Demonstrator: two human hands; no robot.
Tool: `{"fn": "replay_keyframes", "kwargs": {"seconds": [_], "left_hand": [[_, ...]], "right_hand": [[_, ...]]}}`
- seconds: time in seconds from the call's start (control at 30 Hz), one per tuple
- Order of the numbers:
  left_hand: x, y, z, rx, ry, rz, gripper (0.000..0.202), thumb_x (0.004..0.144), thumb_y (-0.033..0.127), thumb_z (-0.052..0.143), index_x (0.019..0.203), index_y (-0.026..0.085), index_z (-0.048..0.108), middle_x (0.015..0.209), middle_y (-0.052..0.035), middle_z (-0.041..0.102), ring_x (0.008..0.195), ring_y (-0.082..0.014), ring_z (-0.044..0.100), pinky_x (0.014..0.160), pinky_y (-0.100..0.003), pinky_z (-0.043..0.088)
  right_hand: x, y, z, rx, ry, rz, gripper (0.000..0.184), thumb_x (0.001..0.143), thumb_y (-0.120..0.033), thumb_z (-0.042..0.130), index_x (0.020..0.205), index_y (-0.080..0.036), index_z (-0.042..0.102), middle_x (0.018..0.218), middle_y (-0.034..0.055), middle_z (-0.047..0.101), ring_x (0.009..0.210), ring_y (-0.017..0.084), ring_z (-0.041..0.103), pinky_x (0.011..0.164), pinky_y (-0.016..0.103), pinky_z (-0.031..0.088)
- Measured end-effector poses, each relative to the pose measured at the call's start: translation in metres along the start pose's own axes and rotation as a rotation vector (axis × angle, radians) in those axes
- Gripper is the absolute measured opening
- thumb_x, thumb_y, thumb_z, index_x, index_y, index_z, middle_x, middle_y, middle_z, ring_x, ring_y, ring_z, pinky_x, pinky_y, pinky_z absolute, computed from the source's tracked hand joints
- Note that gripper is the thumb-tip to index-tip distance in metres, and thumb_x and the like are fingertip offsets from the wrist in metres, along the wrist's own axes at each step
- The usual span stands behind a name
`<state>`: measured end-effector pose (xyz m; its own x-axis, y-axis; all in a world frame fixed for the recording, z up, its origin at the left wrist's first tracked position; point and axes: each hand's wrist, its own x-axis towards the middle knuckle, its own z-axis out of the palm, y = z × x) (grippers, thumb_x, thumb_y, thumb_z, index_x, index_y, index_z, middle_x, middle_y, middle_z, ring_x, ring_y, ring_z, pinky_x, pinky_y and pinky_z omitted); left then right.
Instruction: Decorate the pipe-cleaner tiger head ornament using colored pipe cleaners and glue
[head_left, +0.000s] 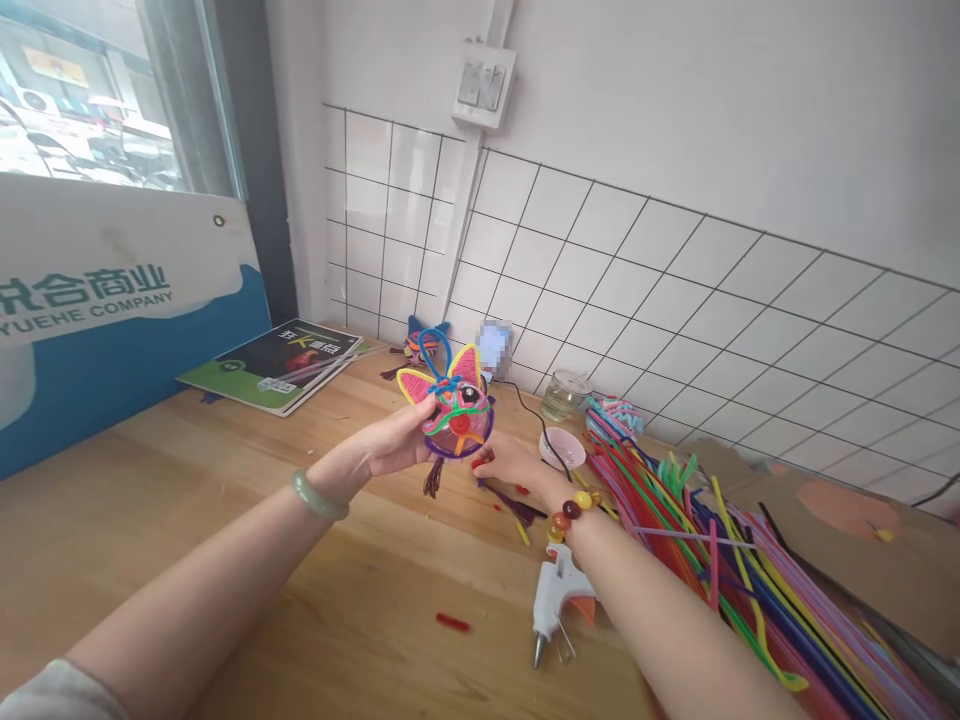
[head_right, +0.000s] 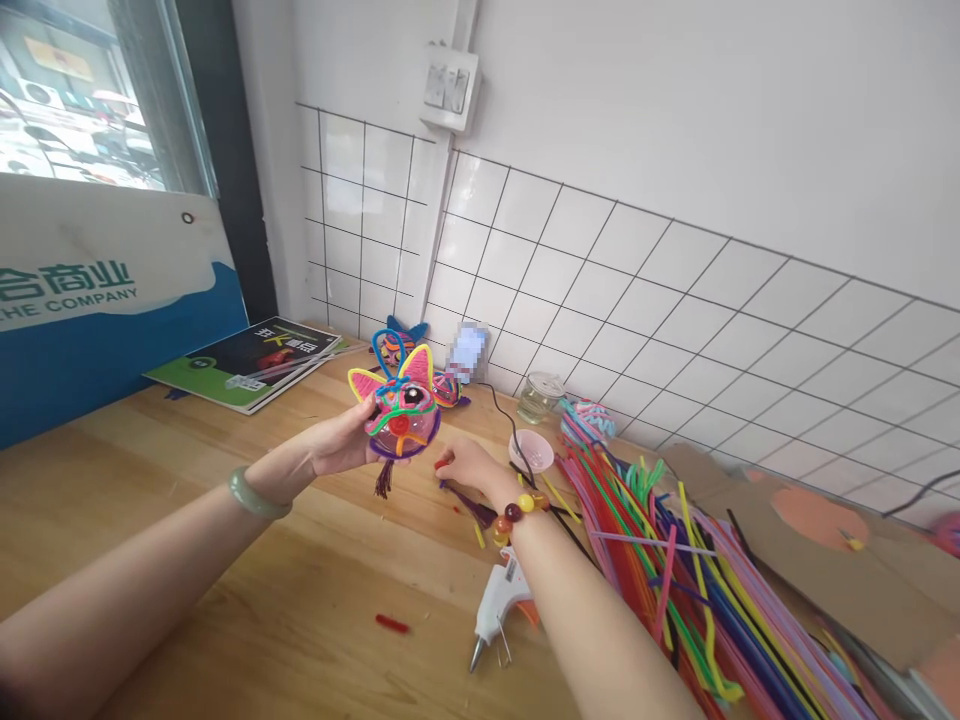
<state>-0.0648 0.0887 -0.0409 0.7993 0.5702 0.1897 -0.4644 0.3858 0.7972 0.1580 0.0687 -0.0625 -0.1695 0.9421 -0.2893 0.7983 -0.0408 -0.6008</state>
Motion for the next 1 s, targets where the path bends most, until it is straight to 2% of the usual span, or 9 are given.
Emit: {"fn": "replay_keyframes", "kwargs": {"seconds": [0.17,0.27,0.37,0.47,0.63,0.7,0.77,0.87,1.0], "left_hand": [[0.000,-0.001,-0.003,-0.002,-0.030,0.007,0.049,0.082,0.052,0.063,0.115,0.016,0.063,0.106,-0.0124,0.073,0.094,-0.0242,0.069,0.082,-0.036,0.053],[0.000,-0.003,-0.006,-0.022,-0.021,-0.008,0.049,0.081,0.053,0.064,0.115,0.017,0.063,0.108,-0.0116,0.072,0.095,-0.0232,0.069,0.083,-0.035,0.053],[0.000,-0.006,-0.004,-0.046,-0.006,-0.024,0.048,0.082,0.050,0.064,0.118,0.018,0.062,0.112,-0.0102,0.072,0.099,-0.0217,0.067,0.086,-0.034,0.052],[-0.001,-0.008,0.002,-0.039,-0.034,-0.052,0.047,0.083,0.050,0.063,0.119,0.018,0.062,0.114,-0.0099,0.071,0.102,-0.0213,0.067,0.087,-0.033,0.052],[-0.002,-0.012,0.009,-0.004,-0.076,-0.034,0.046,0.081,0.048,0.066,0.116,0.018,0.064,0.113,-0.0091,0.071,0.101,-0.0204,0.067,0.085,-0.030,0.053],[-0.003,-0.013,0.011,0.031,-0.092,-0.025,0.049,0.080,0.048,0.067,0.120,0.019,0.062,0.117,-0.0098,0.070,0.104,-0.0215,0.066,0.088,-0.031,0.052],[-0.004,-0.013,0.013,0.086,-0.119,-0.033,0.056,0.079,0.048,0.068,0.126,0.019,0.058,0.122,-0.0122,0.067,0.110,-0.0245,0.064,0.091,-0.035,0.050],[-0.007,-0.013,0.020,0.175,-0.176,-0.049,0.067,0.074,0.049,0.073,0.131,0.017,0.054,0.127,-0.0157,0.063,0.114,-0.0283,0.061,0.095,-0.039,0.048],[-0.008,-0.011,0.031,0.228,-0.241,-0.048,0.067,0.073,0.051,0.073,0.127,0.015,0.057,0.121,-0.0162,0.066,0.110,-0.0281,0.062,0.092,-0.037,0.050]], "right_hand": [[-0.024,0.003,-0.030,0.147,0.091,-0.022,0.031,0.092,-0.033,0.059,0.119,-0.017,0.058,0.121,0.0075,0.060,0.100,0.022,0.063,0.083,0.042,0.054],[-0.048,0.005,-0.052,0.281,0.209,-0.058,0.029,0.092,-0.035,0.060,0.112,-0.015,0.061,0.108,0.0065,0.066,0.089,0.018,0.065,0.077,0.037,0.055],[-0.074,0.004,-0.070,0.398,0.333,-0.108,0.038,0.079,-0.045,0.071,0.103,-0.016,0.065,0.091,0.0059,0.071,0.074,0.016,0.067,0.067,0.030,0.053],[-0.097,-0.002,-0.077,0.459,0.430,-0.151,0.045,0.067,-0.048,0.079,0.097,-0.017,0.067,0.090,0.0072,0.073,0.074,0.017,0.067,0.066,0.030,0.053],[-0.129,-0.017,-0.066,0.451,0.465,-0.193,0.032,0.068,-0.040,0.079,0.090,-0.019,0.069,0.089,0.0057,0.073,0.081,0.019,0.068,0.078,0.033,0.053],[-0.140,-0.024,-0.056,0.440,0.438,-0.200,0.025,0.071,-0.037,0.077,0.087,-0.019,0.070,0.086,0.0042,0.073,0.079,0.019,0.068,0.077,0.033,0.053],[-0.148,-0.031,-0.046,0.452,0.425,-0.203,0.024,0.072,-0.033,0.076,0.091,-0.021,0.068,0.086,0.0028,0.073,0.080,0.018,0.068,0.076,0.032,0.053],[-0.156,-0.041,-0.034,0.573,0.400,-0.222,0.032,0.073,-0.027,0.076,0.101,-0.023,0.060,0.087,0.0000,0.071,0.081,0.015,0.068,0.076,0.029,0.052],[-0.161,-0.046,-0.025,0.842,0.315,-0.284,0.033,0.075,-0.025,0.076,0.100,-0.024,0.054,0.081,-0.0042,0.067,0.078,0.013,0.069,0.079,0.029,0.052]]}}
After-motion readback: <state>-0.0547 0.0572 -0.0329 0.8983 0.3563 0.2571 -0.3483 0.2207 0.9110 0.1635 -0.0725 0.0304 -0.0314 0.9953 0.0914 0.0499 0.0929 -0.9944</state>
